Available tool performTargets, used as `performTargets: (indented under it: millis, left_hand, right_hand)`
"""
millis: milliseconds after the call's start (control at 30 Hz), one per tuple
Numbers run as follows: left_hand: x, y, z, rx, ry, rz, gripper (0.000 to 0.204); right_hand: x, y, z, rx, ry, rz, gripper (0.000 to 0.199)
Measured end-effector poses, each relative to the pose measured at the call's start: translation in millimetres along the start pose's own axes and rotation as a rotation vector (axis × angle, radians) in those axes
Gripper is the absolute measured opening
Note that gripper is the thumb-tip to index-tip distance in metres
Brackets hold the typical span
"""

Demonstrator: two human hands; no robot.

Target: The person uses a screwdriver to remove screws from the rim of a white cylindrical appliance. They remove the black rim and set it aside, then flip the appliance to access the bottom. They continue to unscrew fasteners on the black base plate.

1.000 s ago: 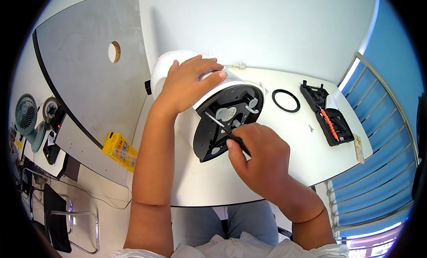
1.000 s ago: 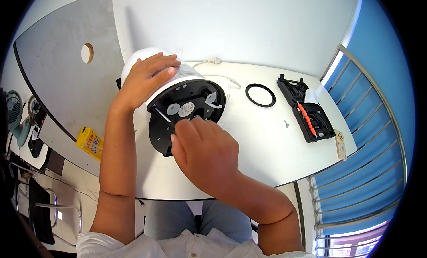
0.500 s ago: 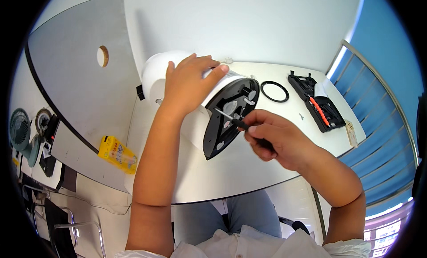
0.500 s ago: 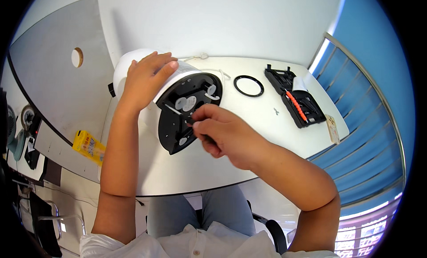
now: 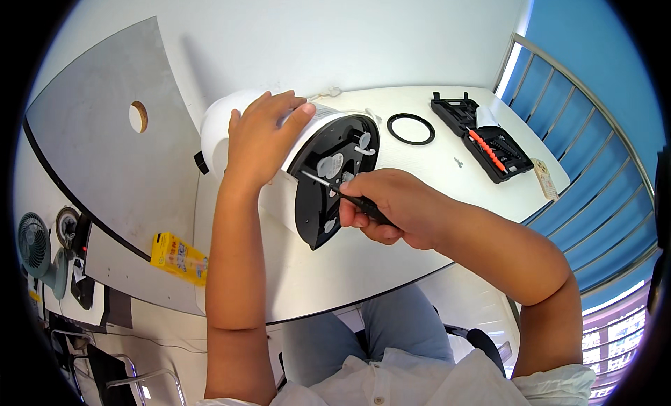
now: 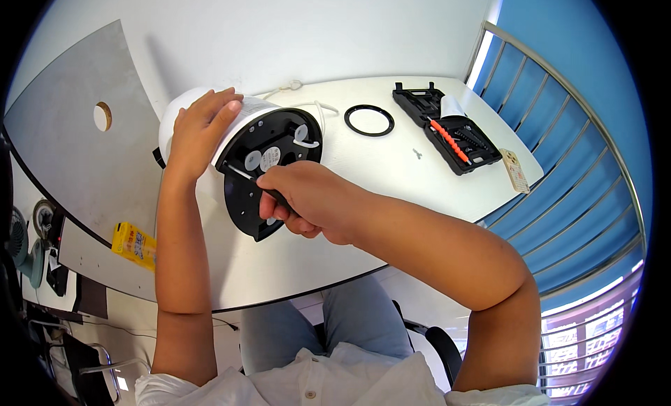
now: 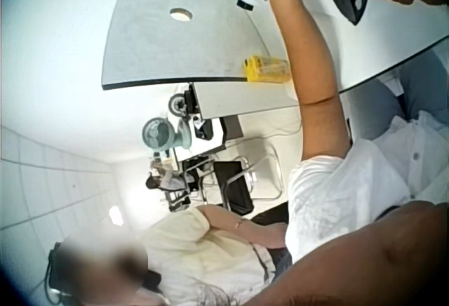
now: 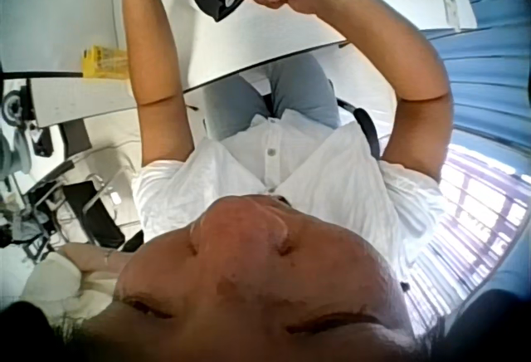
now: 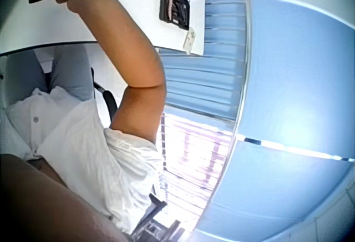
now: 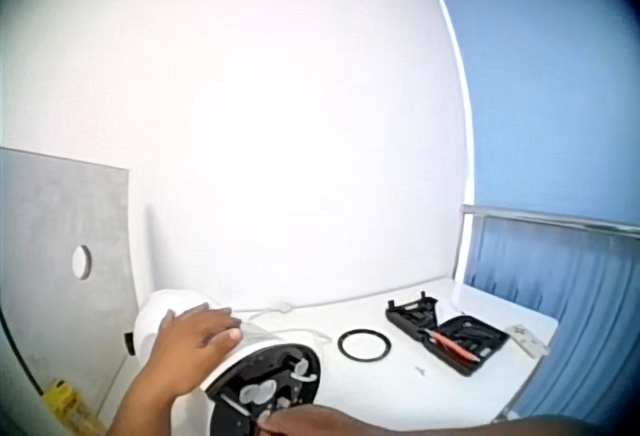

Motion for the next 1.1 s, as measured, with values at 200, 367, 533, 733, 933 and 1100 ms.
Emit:
performTargets:
  millis: [200, 367, 533, 733, 933, 1100]
  left_hand:
    - [0, 0, 0, 0.003, 0.01, 0.005, 0.056]
    - [2, 0, 2, -0.001, 0.003, 0.006, 0.055]
    - [3, 0, 3, -0.05, -0.015, -0.005, 0.055]
    - [6, -4, 0, -0.091, -0.026, -0.024, 0.057]
    - [4, -2, -1, -0.116, 0.027, 0.015, 0.061]
    - [2, -1, -1, -0.071, 0.042, 0.026, 0.061]
  right_hand:
    - [-4, -6, -6, -0.078, 0.005, 0.01, 0.03]
    - [-7, -5, -9, -0.221, -0.007, -0.052, 0.029]
    - [-12, -2, -22, -0.514, -0.015, 0.11, 0.029]
    - [-7, -10, -49, -1.145, 0.405, 0.253, 0.026]
    - [-38, -46, -66, -1.772, 0.581, 0.547, 0.021]
    - [-29, -3, -54, -1.066, 0.582, 0.555, 0.023]
Point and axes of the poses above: each hand's wrist, its own x-axis towards the middle knuckle, its own y-axis out of the back of the hand, z = x × y, the point moved 10 cm from there along x, towards the middle knuckle, and after that the axes turned 5 degrees about -x, right-handed, at the moved point
